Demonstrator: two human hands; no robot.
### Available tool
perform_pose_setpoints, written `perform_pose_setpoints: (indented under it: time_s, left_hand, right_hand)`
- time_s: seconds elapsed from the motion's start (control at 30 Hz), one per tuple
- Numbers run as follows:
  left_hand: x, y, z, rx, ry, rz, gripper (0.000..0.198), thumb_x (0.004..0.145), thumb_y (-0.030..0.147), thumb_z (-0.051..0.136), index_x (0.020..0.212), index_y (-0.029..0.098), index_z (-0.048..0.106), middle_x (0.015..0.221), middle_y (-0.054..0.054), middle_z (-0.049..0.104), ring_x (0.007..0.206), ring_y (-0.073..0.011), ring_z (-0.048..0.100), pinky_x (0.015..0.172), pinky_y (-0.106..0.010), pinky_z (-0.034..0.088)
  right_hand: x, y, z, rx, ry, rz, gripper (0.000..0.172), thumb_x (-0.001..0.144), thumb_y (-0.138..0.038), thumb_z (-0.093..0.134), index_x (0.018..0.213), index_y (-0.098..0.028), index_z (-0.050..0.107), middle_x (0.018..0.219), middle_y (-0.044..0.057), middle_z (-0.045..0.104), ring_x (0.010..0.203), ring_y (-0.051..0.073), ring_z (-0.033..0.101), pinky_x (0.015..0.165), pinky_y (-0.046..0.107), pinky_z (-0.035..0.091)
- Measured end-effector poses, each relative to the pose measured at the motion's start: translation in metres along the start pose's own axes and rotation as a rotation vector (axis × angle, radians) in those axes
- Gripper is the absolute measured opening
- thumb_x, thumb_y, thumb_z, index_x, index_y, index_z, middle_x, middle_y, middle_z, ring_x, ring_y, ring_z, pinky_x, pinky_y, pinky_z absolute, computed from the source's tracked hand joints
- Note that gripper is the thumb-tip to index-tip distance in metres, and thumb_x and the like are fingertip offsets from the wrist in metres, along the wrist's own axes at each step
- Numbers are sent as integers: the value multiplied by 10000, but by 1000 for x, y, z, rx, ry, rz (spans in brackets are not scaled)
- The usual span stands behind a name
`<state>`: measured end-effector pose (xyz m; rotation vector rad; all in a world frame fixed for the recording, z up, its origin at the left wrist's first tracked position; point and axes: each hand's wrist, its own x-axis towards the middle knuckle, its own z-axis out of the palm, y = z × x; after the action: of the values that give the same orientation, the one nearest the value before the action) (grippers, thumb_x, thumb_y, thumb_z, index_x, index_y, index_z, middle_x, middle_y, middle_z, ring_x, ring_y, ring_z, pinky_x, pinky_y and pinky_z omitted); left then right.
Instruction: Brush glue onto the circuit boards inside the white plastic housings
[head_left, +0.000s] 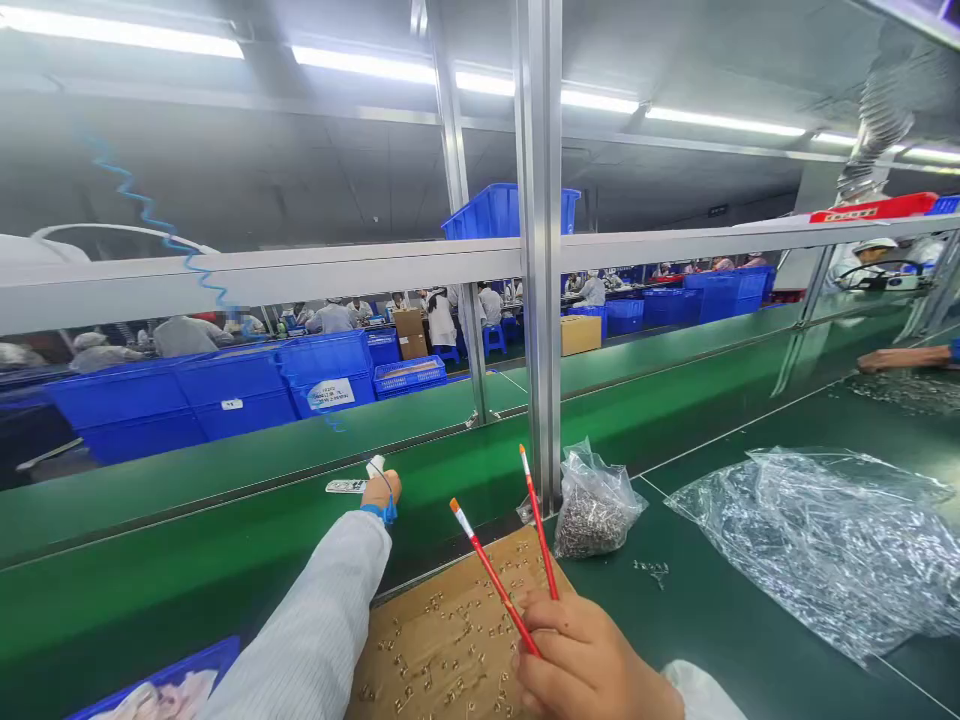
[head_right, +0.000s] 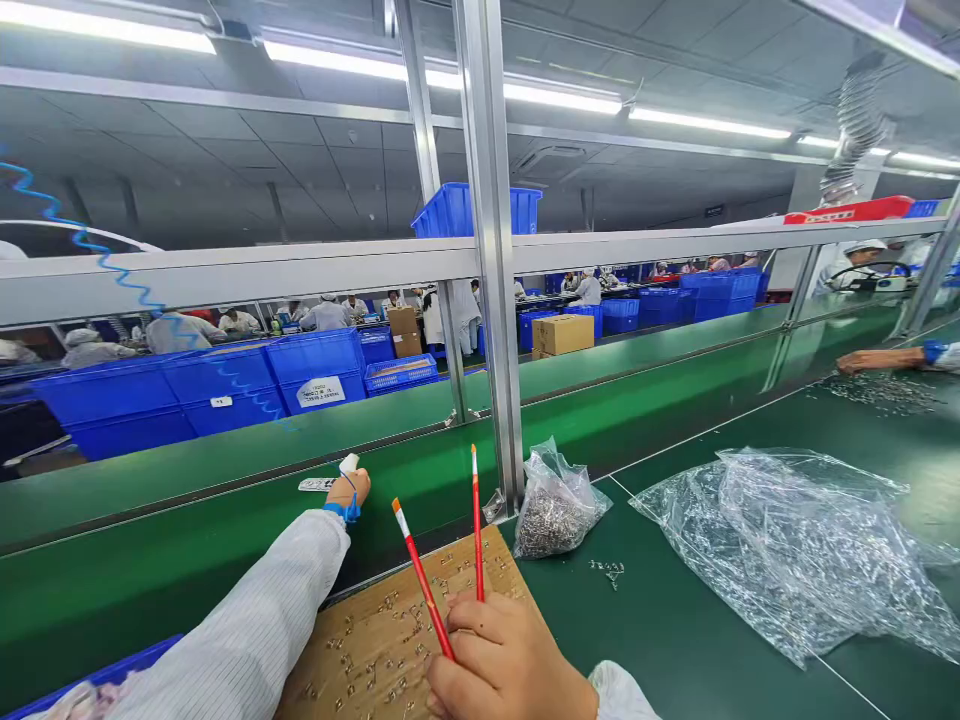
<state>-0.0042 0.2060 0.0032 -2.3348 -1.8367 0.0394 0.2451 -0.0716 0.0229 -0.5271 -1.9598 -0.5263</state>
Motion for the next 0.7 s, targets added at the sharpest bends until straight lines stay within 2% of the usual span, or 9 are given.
perform_pose_setpoints:
  time_s: [0.17,0.3,0.4,0.53,0.7]
  left_hand:
    - [-10,-9,-24,5,17,-159,331,902,332,565,1171,139,567,1122,-101,609,961,-210,615,806,-411,535]
    - [-15,-26,-61,11,33,-213,318,900,331,567,1150,134,577,1097,-93,616,933,-196,620,798,-396,536]
    - [-27,-35,-93,20,77,-222,291,892,328,580,1102,128,599,1092,-95,620,962,-205,613,835,-414,521]
    - [-60,-33,-132,-19,176,-192,294,896,358,566,1062,119,611,1087,-97,625,986,-210,604,874,-434,493]
    - [-125,-10,-165,-200,273,-109,309,917,250,435,1059,112,672,914,-149,698,894,-251,641,774,-352,458]
  right_hand:
    - [-2,-2,0,12,-11,-29,206,942,-186,420,839,-138,592,595,20,589,709,134,596,851,272,545]
    - [0,-1,-5,37,-56,-20,176,928,-154,419,868,-140,583,621,24,605,709,132,596,836,287,557]
    - [3,-1,-9,62,-7,-38,186,946,-165,409,883,-128,580,654,28,630,757,139,610,850,297,556]
    - [7,-3,-15,67,52,-82,174,951,-160,425,945,-121,595,806,35,699,869,158,629,906,344,537]
    - [15,-16,-21,3,88,-97,99,905,-112,507,919,-128,603,830,50,706,798,147,614,740,292,534]
